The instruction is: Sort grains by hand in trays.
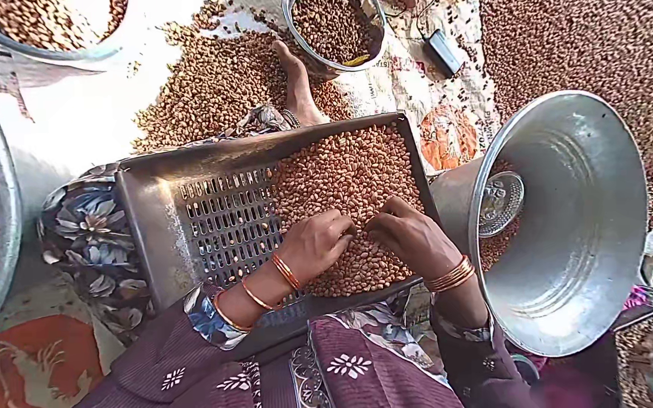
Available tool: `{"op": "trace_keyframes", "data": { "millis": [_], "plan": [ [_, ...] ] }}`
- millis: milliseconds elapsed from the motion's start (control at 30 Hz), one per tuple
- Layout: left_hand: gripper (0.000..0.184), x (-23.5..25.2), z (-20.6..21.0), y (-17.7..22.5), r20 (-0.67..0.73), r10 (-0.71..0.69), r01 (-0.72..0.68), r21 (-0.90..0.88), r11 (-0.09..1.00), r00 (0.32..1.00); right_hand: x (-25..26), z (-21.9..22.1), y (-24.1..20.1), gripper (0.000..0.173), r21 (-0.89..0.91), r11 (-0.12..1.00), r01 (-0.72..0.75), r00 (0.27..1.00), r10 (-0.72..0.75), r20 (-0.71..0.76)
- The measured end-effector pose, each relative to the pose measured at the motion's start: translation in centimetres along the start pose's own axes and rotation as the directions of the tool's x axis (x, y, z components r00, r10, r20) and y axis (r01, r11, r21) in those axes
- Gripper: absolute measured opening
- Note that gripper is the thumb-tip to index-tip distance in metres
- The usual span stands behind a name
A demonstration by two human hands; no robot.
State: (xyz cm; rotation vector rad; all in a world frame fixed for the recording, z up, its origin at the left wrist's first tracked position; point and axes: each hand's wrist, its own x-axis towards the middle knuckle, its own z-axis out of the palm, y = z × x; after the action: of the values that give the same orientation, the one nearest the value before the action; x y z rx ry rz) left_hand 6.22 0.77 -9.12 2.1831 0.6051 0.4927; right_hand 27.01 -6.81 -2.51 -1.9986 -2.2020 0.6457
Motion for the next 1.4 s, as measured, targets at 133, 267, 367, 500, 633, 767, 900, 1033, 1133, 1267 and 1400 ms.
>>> {"op": "trace_keyframes", "data": {
  "millis": [133,267,367,500,633,767,900,1033,1133,1267,1400],
  "plan": [
    [0.026,-0.1,1.0,0.4,-0.011,0.064,-0.063,0.082,0.995,0.998,-0.3,-1.0,0.6,0.014,0.034,0.999,-0.009,0.996,0.012,-0.091],
    [0.026,-0.2,1.3,0.3,-0.02,0.092,-0.088,0.152,0.985,0.996,-1.4,-3.5,2.1,0.016,-0.028,0.99,-0.136,0.962,0.125,-0.241],
    [0.025,-0.3,1.2,0.1,-0.037,0.027,-0.025,0.045,0.999,0.999,-2.4,-4.7,3.1,0.014,-0.054,0.983,-0.178,0.956,0.16,-0.248],
    [0.013,0.5,-0.8,1.2,0.065,-0.356,0.35,-0.41,0.842,0.932,-3.2,-4.7,3.9,0.014,-0.067,0.981,-0.18,0.956,0.158,-0.246],
    [0.032,1.9,-2.4,3.0,0.366,-0.493,0.537,-0.801,0.264,0.789,-3.2,-3.9,3.0,0.017,0.023,0.999,-0.043,0.953,0.048,-0.3],
    [0.051,2.4,-2.0,4.1,0.44,-0.397,0.574,-0.745,0.34,0.806,-3.2,-4.9,0.8,0.019,0.218,0.963,0.156,0.925,-0.065,-0.375],
    [0.036,3.1,-1.6,4.4,0.465,-0.395,0.606,-0.679,0.415,0.792,-3.3,-5.5,2.4,0.018,-0.05,0.995,-0.087,0.898,0.056,-0.436],
    [0.021,4.1,-1.3,4.1,0.368,-0.404,0.546,-0.581,0.603,0.838,-2.3,-4.2,4.6,0.015,-0.142,0.971,-0.192,0.924,0.13,-0.359],
    [0.012,5.7,-1.6,3.7,0.226,-0.345,0.41,-0.417,0.811,0.911,-1.1,-2.7,5.2,0.014,-0.128,0.978,-0.165,0.943,0.119,-0.309],
    [0.014,8.5,-1.9,3.0,0.028,-0.213,0.215,-0.139,0.967,0.977,-0.1,-1.2,4.7,0.01,-0.14,0.973,-0.182,0.954,0.14,-0.266],
    [0.015,10.3,-2.0,2.4,-0.017,-0.154,0.155,0.043,0.987,0.988,0.0,-1.3,4.7,0.011,-0.147,0.967,-0.207,0.957,0.169,-0.235]
  ]
}}
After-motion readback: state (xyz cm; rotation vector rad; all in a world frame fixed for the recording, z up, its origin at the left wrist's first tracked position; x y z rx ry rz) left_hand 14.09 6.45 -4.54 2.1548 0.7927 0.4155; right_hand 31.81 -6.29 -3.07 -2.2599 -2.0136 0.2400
